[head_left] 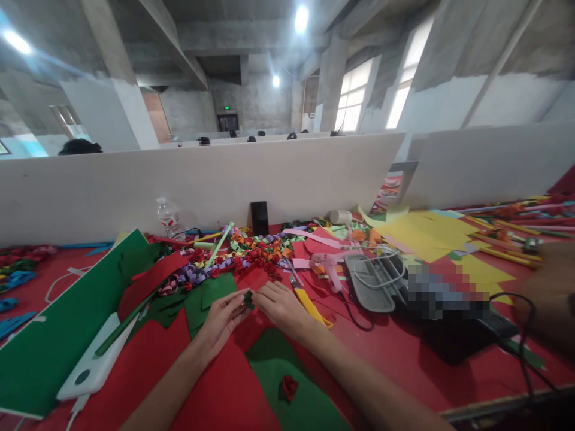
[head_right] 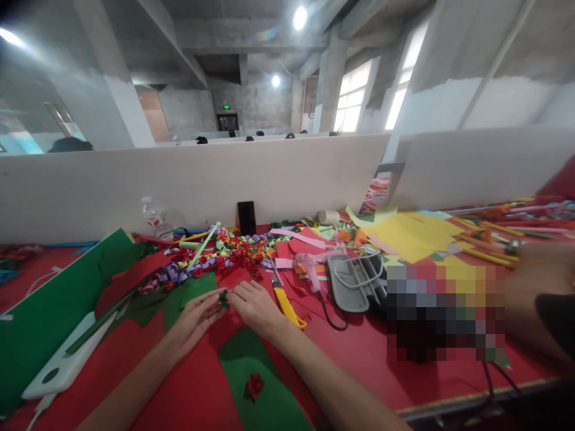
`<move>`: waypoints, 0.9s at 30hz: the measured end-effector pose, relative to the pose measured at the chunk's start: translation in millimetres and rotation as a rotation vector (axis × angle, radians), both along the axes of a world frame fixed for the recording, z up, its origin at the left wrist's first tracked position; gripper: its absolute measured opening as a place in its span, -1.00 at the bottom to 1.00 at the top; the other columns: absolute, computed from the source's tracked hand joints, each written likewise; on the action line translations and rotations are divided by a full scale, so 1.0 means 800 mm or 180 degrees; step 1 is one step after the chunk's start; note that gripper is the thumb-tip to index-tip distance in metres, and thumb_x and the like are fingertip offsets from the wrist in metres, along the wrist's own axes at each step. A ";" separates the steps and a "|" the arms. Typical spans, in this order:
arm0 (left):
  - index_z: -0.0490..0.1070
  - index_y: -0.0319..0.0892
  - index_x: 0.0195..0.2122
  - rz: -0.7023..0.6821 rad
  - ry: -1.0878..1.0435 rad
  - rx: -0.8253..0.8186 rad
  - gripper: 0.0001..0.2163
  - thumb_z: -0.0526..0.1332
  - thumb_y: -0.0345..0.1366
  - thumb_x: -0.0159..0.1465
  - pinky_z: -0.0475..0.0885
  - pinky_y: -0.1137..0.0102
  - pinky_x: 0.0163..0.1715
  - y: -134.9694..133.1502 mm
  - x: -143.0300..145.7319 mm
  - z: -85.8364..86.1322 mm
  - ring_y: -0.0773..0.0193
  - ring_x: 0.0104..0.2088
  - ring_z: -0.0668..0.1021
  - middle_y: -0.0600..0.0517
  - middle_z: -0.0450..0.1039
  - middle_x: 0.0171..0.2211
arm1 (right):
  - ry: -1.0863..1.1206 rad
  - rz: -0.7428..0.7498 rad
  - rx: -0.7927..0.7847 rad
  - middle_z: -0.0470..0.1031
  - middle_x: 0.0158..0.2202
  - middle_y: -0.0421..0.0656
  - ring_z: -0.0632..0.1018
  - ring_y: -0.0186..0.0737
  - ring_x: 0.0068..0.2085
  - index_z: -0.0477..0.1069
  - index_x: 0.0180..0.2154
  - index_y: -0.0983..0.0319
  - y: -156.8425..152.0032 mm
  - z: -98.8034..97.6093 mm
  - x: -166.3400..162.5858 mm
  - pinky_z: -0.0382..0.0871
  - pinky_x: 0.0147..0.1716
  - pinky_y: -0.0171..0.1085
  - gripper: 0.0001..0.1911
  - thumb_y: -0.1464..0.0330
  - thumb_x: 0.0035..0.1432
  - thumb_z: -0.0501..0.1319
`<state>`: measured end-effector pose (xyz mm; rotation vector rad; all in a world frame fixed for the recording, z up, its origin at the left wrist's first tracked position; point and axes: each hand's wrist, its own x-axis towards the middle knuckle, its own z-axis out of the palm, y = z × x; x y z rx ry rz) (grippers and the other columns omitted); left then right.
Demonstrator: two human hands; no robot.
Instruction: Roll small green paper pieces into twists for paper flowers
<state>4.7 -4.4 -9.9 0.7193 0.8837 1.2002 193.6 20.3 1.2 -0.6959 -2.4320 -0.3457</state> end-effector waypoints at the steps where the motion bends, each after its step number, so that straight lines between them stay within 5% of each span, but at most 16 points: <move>1: 0.59 -0.22 -0.18 -0.0038 -0.0032 0.0000 -0.73 0.42 -0.30 0.07 0.50 0.33 -0.05 0.000 0.000 0.000 0.21 -0.21 0.64 -0.11 0.63 -0.19 | 0.0021 0.0017 -0.0019 0.46 -0.28 -0.12 0.41 -0.22 -0.27 0.38 -0.19 0.25 0.000 -0.001 0.000 0.18 -0.26 -0.24 -0.87 0.42 0.37 0.06; 21: 0.58 -0.21 -0.17 -0.0711 0.0143 -0.0022 -0.72 0.41 -0.23 0.11 0.46 0.37 -0.05 -0.005 -0.009 -0.001 0.21 -0.14 0.61 -0.12 0.60 -0.15 | -0.0896 0.0514 0.0432 0.45 -0.23 -0.13 0.37 -0.22 -0.23 0.39 -0.23 0.23 0.001 0.027 0.010 0.15 -0.26 -0.21 -0.84 0.41 0.38 0.05; 27: 0.57 -0.19 -0.15 -0.0617 -0.0159 -0.0149 -0.78 0.38 -0.33 0.15 0.48 0.35 -0.03 0.000 -0.011 -0.008 0.22 -0.13 0.61 -0.08 0.59 -0.11 | -0.0268 0.0563 -0.0152 0.49 -0.16 -0.10 0.42 -0.20 -0.17 0.41 -0.17 0.20 0.002 0.020 0.009 0.24 -0.18 -0.20 -0.84 0.40 0.37 0.06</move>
